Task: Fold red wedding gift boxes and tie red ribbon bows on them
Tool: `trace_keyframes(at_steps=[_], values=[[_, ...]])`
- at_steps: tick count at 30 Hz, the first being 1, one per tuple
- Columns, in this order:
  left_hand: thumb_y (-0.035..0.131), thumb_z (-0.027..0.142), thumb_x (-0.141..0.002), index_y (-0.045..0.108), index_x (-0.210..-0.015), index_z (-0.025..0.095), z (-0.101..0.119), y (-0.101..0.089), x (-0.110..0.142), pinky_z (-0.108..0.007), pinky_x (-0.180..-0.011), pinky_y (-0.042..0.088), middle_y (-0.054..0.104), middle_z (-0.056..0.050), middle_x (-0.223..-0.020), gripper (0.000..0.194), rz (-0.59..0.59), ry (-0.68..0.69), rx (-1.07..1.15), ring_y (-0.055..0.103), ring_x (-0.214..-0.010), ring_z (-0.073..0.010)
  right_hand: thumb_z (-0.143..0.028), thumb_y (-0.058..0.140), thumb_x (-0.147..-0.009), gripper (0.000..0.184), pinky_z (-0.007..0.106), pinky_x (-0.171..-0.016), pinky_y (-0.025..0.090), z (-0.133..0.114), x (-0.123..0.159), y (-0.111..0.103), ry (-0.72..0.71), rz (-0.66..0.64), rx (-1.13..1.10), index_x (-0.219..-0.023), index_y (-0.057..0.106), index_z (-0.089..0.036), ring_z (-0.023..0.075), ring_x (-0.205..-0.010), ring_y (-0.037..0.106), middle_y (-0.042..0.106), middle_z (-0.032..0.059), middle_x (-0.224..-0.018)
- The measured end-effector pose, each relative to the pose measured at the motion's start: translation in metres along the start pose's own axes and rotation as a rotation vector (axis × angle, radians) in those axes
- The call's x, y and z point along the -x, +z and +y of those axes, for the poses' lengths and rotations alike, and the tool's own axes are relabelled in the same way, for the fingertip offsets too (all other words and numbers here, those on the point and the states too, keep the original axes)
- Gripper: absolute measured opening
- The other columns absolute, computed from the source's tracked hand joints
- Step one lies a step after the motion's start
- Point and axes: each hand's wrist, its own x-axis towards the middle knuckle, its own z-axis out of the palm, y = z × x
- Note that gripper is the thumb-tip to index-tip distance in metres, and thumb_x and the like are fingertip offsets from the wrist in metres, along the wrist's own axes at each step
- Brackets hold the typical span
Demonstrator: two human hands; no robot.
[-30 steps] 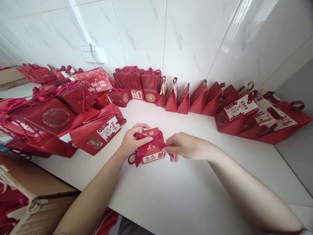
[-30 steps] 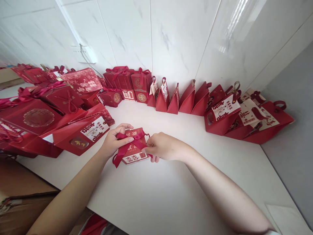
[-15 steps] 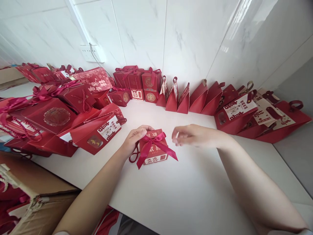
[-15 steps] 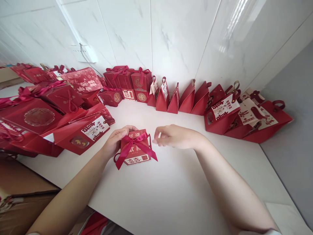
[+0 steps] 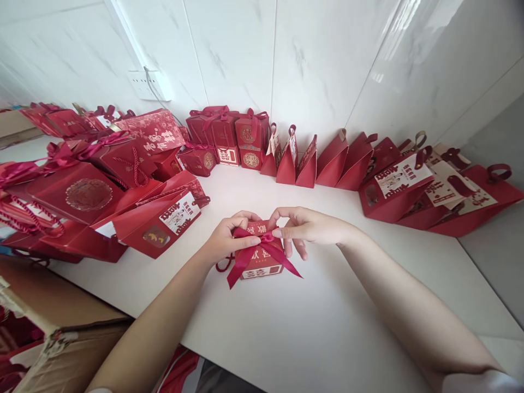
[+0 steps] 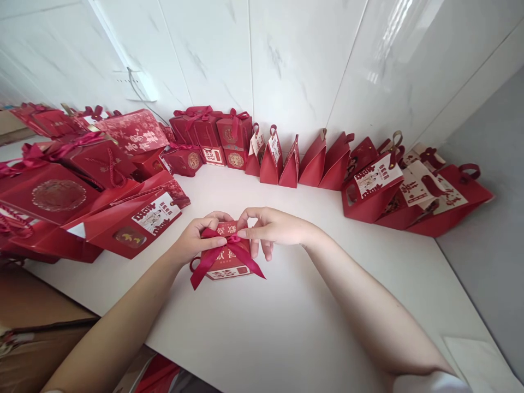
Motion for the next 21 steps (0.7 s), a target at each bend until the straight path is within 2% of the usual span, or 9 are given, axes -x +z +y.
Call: trace_keyframes(at_steps=[5,10,13,16,21], values=[[0.078,0.028,-0.074,0.03,-0.061,0.016,0.0,0.0,0.0,-0.033,-0.089,0.044,0.058,-0.007,-0.115,0.051,-0.025,0.005,-0.016,0.057,-0.098,-0.0189,-0.062,0.064,-0.09,0.048,0.02,-0.038,0.044,-0.002,0.0,0.0,0.048,0.013,-0.01,-0.103,0.049,-0.018,0.0133,-0.039,0.056,0.069,0.0036,-0.071],[0.079,0.03,-0.073,0.036,-0.06,0.015,0.004,0.002,0.001,-0.033,-0.088,0.046,0.057,-0.009,-0.118,0.047,-0.069,0.001,-0.014,0.058,-0.1,-0.0203,-0.062,0.063,-0.09,0.046,0.018,-0.037,0.042,-0.003,0.001,0.003,0.067,-0.038,0.029,-0.091,0.054,-0.017,0.0123,-0.041,0.056,0.066,0.003,-0.066],[0.072,0.033,-0.08,0.039,-0.06,0.014,0.005,0.004,0.002,-0.033,-0.088,0.046,0.058,-0.009,-0.116,0.044,-0.075,0.0,-0.001,0.059,-0.098,-0.0192,-0.06,0.066,-0.088,0.045,0.016,-0.035,0.04,-0.003,0.001,0.005,0.048,-0.07,0.042,-0.089,0.056,-0.017,0.0138,-0.045,0.059,0.064,0.002,-0.062],[0.068,0.034,-0.084,0.038,-0.058,0.014,0.006,0.006,0.002,-0.033,-0.088,0.046,0.059,-0.008,-0.114,0.044,-0.086,-0.012,0.005,0.059,-0.096,-0.0183,-0.057,0.068,-0.088,0.043,0.017,-0.038,0.042,-0.004,0.0,0.007,0.009,-0.061,0.008,-0.084,0.055,-0.016,0.0125,-0.045,0.058,0.065,0.0022,-0.064],[0.072,0.031,-0.08,0.035,-0.056,0.015,0.009,0.006,0.002,-0.033,-0.092,0.044,0.058,-0.007,-0.113,0.047,-0.113,-0.034,-0.039,0.058,-0.099,-0.0186,-0.056,0.069,-0.088,0.043,0.019,-0.045,0.047,-0.003,-0.002,0.008,-0.021,0.001,0.016,-0.081,0.054,-0.016,0.012,-0.048,0.059,0.065,0.0014,-0.065]])
